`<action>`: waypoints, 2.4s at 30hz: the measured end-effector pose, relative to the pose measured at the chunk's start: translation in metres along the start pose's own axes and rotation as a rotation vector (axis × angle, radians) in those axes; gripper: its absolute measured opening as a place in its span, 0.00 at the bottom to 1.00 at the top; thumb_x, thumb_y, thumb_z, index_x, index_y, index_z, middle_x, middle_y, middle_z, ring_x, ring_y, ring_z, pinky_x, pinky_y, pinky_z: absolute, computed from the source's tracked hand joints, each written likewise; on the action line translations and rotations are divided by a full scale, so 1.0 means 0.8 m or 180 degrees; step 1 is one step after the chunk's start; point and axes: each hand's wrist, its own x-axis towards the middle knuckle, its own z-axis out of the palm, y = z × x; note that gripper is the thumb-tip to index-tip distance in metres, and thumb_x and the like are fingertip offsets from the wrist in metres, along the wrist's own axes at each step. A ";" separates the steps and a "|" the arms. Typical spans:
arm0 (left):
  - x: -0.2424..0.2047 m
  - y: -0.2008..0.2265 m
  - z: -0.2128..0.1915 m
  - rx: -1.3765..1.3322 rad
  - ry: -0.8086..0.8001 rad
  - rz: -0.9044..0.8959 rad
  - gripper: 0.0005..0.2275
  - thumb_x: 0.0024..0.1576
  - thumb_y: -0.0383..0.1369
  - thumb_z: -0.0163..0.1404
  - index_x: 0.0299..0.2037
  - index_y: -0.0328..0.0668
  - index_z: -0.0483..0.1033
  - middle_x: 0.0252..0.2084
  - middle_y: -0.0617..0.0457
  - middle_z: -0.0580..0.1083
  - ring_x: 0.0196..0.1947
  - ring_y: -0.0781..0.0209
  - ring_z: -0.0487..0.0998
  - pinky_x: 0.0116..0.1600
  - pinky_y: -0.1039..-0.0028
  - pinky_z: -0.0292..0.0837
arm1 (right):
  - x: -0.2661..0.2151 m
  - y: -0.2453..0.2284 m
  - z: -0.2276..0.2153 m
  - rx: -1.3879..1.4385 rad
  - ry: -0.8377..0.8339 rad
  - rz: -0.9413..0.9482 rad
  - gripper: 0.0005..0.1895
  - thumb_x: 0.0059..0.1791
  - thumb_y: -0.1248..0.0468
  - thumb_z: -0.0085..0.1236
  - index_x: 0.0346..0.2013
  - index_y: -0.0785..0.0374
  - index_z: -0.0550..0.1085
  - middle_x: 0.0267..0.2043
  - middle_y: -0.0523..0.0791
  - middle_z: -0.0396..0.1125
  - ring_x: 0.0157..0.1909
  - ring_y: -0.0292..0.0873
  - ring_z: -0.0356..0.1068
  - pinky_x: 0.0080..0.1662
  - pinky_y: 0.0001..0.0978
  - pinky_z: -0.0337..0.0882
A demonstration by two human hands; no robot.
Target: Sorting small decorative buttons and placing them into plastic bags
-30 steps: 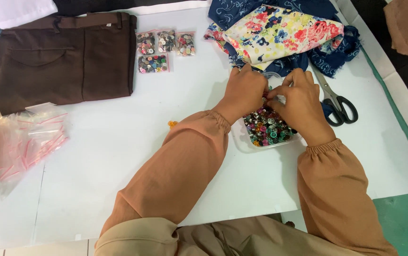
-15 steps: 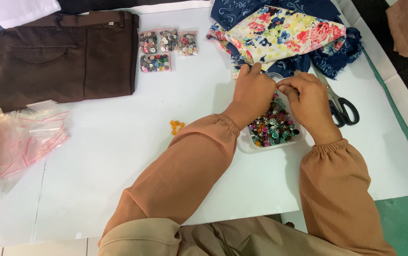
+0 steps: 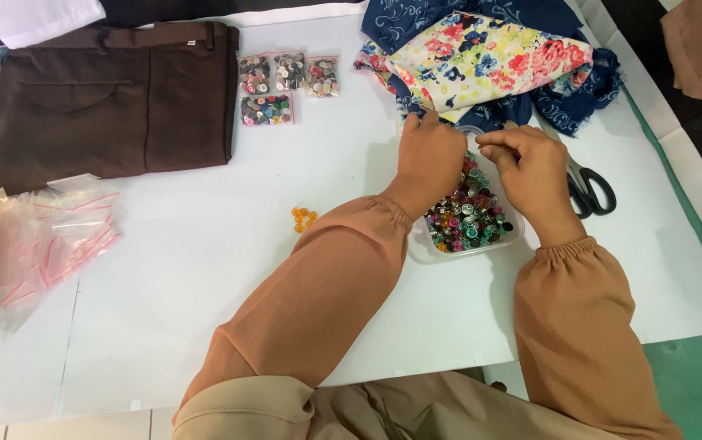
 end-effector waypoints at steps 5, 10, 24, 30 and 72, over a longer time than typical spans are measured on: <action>-0.002 -0.007 -0.052 -0.0743 -0.0093 -0.0093 0.03 0.41 0.28 0.61 0.23 0.46 0.81 0.20 0.50 0.75 0.36 0.46 0.73 0.44 0.58 0.60 | 0.004 -0.010 0.001 0.0110 0.0098 -0.0122 0.06 0.55 0.70 0.67 0.44 0.55 0.84 0.33 0.47 0.72 0.40 0.52 0.72 0.45 0.41 0.73; -0.016 -0.025 -0.098 -0.1324 -0.0219 -0.0330 0.05 0.42 0.32 0.61 0.28 0.57 0.82 0.25 0.58 0.79 0.38 0.51 0.76 0.49 0.59 0.67 | 0.002 -0.028 -0.004 0.0196 0.0257 -0.0285 0.08 0.54 0.73 0.67 0.46 0.61 0.83 0.35 0.51 0.74 0.40 0.55 0.73 0.43 0.42 0.73; -0.209 -0.154 -0.259 -0.1582 -0.0022 -0.1089 0.09 0.49 0.23 0.61 0.39 0.46 0.86 0.31 0.52 0.82 0.29 0.60 0.73 0.38 0.74 0.74 | -0.033 -0.198 0.077 0.0416 -0.0018 -0.1898 0.14 0.46 0.74 0.65 0.44 0.58 0.79 0.36 0.42 0.73 0.40 0.45 0.74 0.42 0.36 0.75; -0.251 -0.163 -0.245 -0.1567 -0.0199 -0.1280 0.07 0.53 0.26 0.60 0.40 0.47 0.86 0.31 0.51 0.82 0.29 0.62 0.74 0.36 0.78 0.74 | -0.045 -0.216 0.119 0.0327 -0.0446 -0.1707 0.11 0.46 0.72 0.66 0.40 0.56 0.78 0.34 0.40 0.72 0.39 0.43 0.72 0.42 0.36 0.73; -0.417 -0.361 -0.376 0.0522 0.1209 -0.1896 0.11 0.54 0.27 0.61 0.47 0.43 0.84 0.44 0.46 0.79 0.40 0.51 0.74 0.45 0.63 0.71 | -0.025 -0.342 0.229 -0.0461 0.0066 -0.2228 0.14 0.46 0.62 0.68 0.45 0.49 0.79 0.39 0.37 0.64 0.39 0.41 0.69 0.42 0.39 0.68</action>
